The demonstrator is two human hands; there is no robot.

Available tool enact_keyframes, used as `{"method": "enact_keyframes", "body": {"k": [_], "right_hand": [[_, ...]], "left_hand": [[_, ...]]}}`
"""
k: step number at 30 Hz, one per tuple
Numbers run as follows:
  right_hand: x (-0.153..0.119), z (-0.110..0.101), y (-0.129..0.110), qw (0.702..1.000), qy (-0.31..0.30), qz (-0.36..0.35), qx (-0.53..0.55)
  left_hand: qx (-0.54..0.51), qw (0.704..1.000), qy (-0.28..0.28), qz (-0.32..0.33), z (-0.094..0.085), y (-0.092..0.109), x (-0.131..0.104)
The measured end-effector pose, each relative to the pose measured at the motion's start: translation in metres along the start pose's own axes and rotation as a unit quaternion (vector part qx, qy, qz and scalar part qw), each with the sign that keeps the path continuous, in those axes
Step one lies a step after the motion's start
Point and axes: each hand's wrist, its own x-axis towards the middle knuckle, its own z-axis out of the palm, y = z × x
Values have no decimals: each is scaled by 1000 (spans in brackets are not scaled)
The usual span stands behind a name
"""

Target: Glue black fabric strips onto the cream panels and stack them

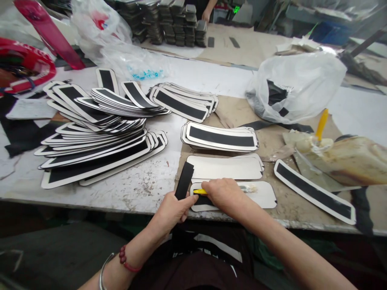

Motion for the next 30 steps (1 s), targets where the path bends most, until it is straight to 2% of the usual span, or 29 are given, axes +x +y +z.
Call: {"method": "enact_keyframes", "body": {"k": [3, 6, 8, 11, 15, 18, 21, 25, 30], "right_hand": [[-1, 0, -3, 1000, 11, 5, 2], [-18, -3, 5, 1000, 18, 16, 14], [-40, -3, 20, 999, 14, 38, 26], [-79, 6, 56, 992, 13, 114, 51], [-109, 28, 96, 976, 66, 181, 103], [-107, 39, 103, 966, 110, 218, 90], [-97, 38, 97, 957, 130, 257, 36], [-88, 31, 90, 952, 124, 281, -15], [-83, 31, 94, 950, 106, 291, -31]], "left_hand": [[0, 1000, 12, 7, 2, -4, 3], [1, 1000, 21, 20, 4, -9, 5], [2, 999, 22, 26, 4, -11, 5], [11, 999, 22, 34, 3, -14, 6], [32, 998, 36, 29, 3, -16, 6], [51, 997, 36, 33, 3, -15, 4], [67, 996, 38, 35, 2, -15, 3], [74, 996, 41, 30, 1, -17, 4], [82, 996, 38, 21, 3, -15, 3]]}}
